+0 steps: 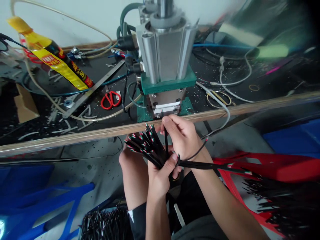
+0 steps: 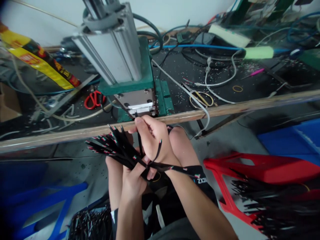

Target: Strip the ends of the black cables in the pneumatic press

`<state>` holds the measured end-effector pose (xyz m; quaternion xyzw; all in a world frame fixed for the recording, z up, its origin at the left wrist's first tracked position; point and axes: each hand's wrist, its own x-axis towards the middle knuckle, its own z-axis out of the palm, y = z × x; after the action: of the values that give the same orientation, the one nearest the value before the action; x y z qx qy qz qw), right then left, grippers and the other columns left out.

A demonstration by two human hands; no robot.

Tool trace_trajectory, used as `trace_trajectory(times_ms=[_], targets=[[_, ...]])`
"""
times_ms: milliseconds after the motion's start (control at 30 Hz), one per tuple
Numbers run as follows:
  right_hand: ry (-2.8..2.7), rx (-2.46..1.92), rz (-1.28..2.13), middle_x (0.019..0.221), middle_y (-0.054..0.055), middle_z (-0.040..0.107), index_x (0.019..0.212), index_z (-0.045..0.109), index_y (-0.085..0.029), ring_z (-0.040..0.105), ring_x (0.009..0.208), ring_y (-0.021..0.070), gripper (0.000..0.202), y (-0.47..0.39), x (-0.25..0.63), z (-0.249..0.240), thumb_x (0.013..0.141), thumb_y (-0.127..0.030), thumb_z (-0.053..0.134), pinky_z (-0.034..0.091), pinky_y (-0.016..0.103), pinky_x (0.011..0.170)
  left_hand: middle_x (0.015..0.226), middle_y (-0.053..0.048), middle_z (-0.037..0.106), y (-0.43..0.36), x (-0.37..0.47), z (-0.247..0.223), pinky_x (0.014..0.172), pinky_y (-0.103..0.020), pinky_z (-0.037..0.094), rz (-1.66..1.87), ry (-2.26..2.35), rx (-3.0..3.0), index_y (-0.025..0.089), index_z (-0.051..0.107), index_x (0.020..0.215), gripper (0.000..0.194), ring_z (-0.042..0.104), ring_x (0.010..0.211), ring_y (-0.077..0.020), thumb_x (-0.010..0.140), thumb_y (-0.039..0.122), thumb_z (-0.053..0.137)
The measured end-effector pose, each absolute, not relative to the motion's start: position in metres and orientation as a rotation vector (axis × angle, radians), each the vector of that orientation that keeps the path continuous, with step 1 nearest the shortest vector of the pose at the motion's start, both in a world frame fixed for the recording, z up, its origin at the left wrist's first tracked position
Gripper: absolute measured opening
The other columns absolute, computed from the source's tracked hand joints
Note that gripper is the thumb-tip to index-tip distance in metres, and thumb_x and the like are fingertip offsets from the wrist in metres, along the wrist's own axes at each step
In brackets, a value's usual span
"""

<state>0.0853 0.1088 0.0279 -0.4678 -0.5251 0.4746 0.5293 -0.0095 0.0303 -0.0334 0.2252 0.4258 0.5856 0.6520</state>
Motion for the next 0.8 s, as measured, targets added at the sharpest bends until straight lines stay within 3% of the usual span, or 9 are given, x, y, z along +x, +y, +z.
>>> trace_trajectory(times_ms=[200,367,533,800], targets=[[-1.150,-1.066,1.223,0.062,-0.002,0.063,0.066,0.063,-0.025,0.059,0.061,0.0170,0.042,0.126,0.079,0.030,0.106,-0.039,0.065,0.048,0.031,0.065,0.055,0.005,0.063,0.042,-0.007,-0.011,0.037,-0.016,0.040,1.339,0.936,0.489,0.019,0.079,0.092,0.038,0.050,0.038,-0.0087,0.077,0.042,0.106],[-1.099,-1.075,1.248,0.060,-0.002,0.061,0.062,0.062,-0.023,0.059,0.060,0.0148,0.044,0.130,0.077,0.033,0.105,-0.033,0.066,0.047,0.029,0.064,0.053,0.003,0.065,0.043,-0.007,-0.003,0.035,-0.017,0.040,1.383,0.915,0.549,0.018,0.082,0.093,0.024,0.050,0.035,-0.0096,0.084,0.032,0.099],[-1.043,-1.159,1.232,0.056,-0.001,0.054,0.054,0.058,-0.024,0.062,0.062,0.0170,0.052,0.129,0.074,0.041,0.105,-0.020,0.062,0.046,0.029,0.061,0.053,0.003,0.066,0.041,-0.007,0.003,0.034,-0.019,0.040,1.419,0.892,0.553,0.018,0.087,0.093,0.013,0.049,0.034,-0.0098,0.086,0.024,0.096],[-1.065,-1.182,1.220,0.057,0.001,0.061,0.054,0.059,-0.028,0.068,0.067,0.0224,0.051,0.131,0.075,0.039,0.104,-0.020,0.064,0.052,0.033,0.061,0.056,0.002,0.067,0.042,-0.007,0.008,0.034,-0.019,0.039,1.411,0.877,0.531,0.018,0.086,0.095,0.017,0.049,0.033,-0.0088,0.085,0.026,0.098]])
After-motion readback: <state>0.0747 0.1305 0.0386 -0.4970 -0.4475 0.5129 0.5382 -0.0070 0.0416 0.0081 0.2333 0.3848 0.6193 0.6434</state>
